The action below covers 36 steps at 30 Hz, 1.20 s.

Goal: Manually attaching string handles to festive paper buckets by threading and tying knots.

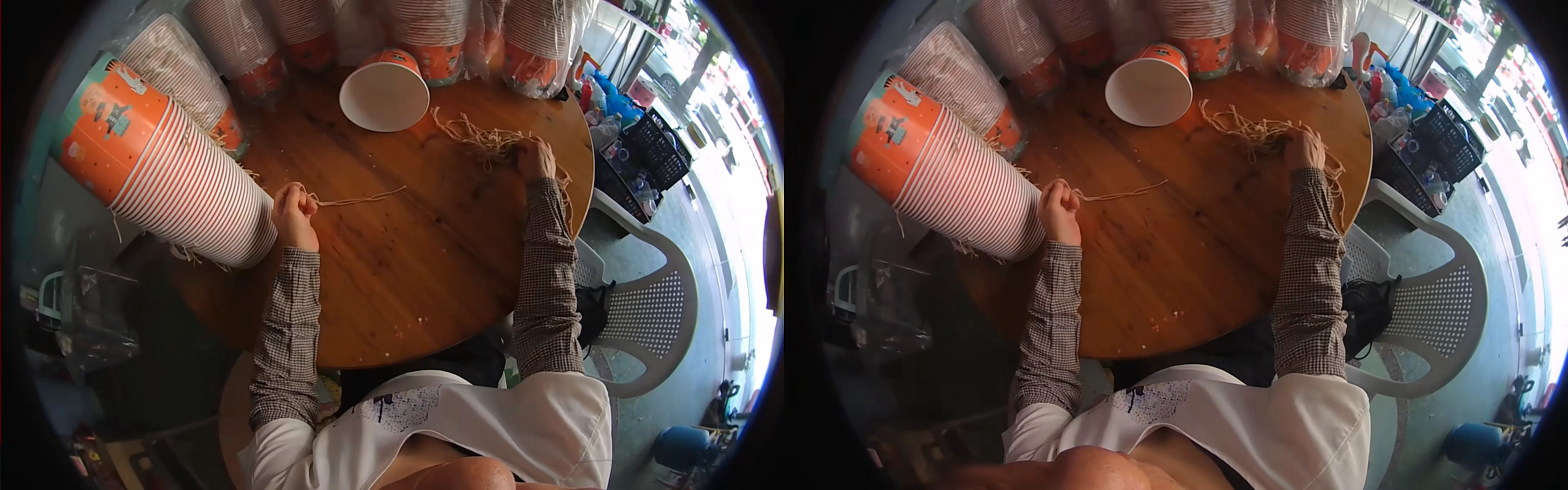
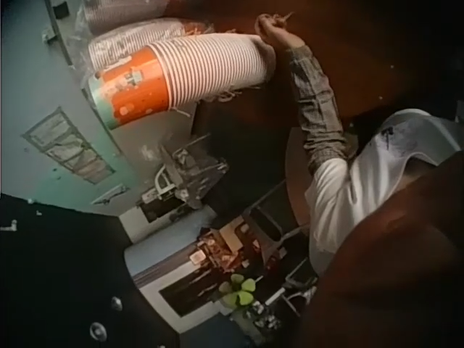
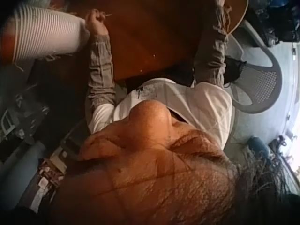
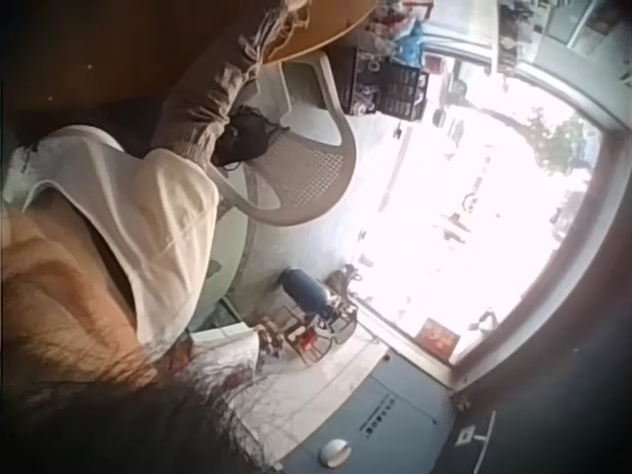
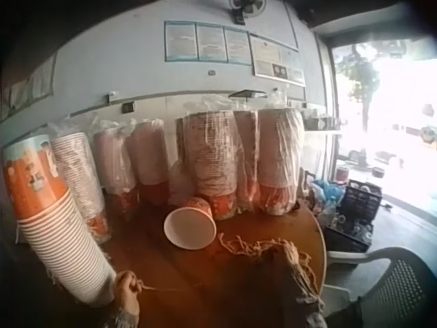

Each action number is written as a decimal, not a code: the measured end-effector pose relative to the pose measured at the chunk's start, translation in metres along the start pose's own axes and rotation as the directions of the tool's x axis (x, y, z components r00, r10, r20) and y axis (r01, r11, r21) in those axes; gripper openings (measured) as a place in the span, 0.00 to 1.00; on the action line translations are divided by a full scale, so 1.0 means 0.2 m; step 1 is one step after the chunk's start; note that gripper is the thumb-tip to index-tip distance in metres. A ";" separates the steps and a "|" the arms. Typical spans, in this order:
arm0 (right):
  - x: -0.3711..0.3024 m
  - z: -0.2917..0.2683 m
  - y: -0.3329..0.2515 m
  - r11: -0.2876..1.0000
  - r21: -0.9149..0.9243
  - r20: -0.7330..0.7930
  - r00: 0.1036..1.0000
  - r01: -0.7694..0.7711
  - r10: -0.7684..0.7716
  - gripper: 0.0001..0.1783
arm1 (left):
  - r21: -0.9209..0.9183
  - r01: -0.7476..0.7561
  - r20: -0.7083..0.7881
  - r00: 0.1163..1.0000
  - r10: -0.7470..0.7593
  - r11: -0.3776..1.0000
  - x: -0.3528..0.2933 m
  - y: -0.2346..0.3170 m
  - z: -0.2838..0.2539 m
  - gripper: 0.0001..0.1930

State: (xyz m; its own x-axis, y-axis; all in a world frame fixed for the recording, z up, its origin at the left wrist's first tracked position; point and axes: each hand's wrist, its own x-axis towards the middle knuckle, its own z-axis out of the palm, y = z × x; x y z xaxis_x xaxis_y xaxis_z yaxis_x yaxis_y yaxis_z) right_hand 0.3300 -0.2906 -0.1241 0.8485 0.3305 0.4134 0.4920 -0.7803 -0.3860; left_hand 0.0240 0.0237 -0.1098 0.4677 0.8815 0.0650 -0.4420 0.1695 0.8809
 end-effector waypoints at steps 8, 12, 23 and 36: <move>-0.12 -0.06 -0.45 0.875 0.441 -0.204 0.972 0.201 -0.120 0.11 | 0.188 -0.163 0.361 0.929 0.086 0.969 -0.08 -0.02 0.14 0.08; -0.33 -0.07 -0.97 0.347 0.921 0.322 0.851 -0.179 -0.415 0.13 | 0.303 -0.261 0.505 0.860 0.078 0.917 -0.12 -0.02 0.18 0.07; -0.26 0.01 -1.02 0.418 0.809 0.556 0.769 -0.414 -0.316 0.06 | 0.413 -0.678 0.726 0.648 0.230 0.608 0.14 -0.11 0.26 0.06; -0.30 -0.03 -0.98 -0.193 0.590 0.732 0.620 -0.784 -0.283 0.13 | -0.057 -0.877 0.921 0.139 0.365 0.477 -0.07 -0.06 0.30 0.13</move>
State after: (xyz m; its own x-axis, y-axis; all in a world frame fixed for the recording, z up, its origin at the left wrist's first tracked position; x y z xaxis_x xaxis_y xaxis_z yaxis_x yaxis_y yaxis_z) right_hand 0.1817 -0.1611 -0.0682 0.5296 0.8142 -0.2382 -0.6455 0.2046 -0.7358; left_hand 0.0685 -0.0168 -0.0928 0.6087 -0.2214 0.7619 -0.6644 -0.6672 0.3369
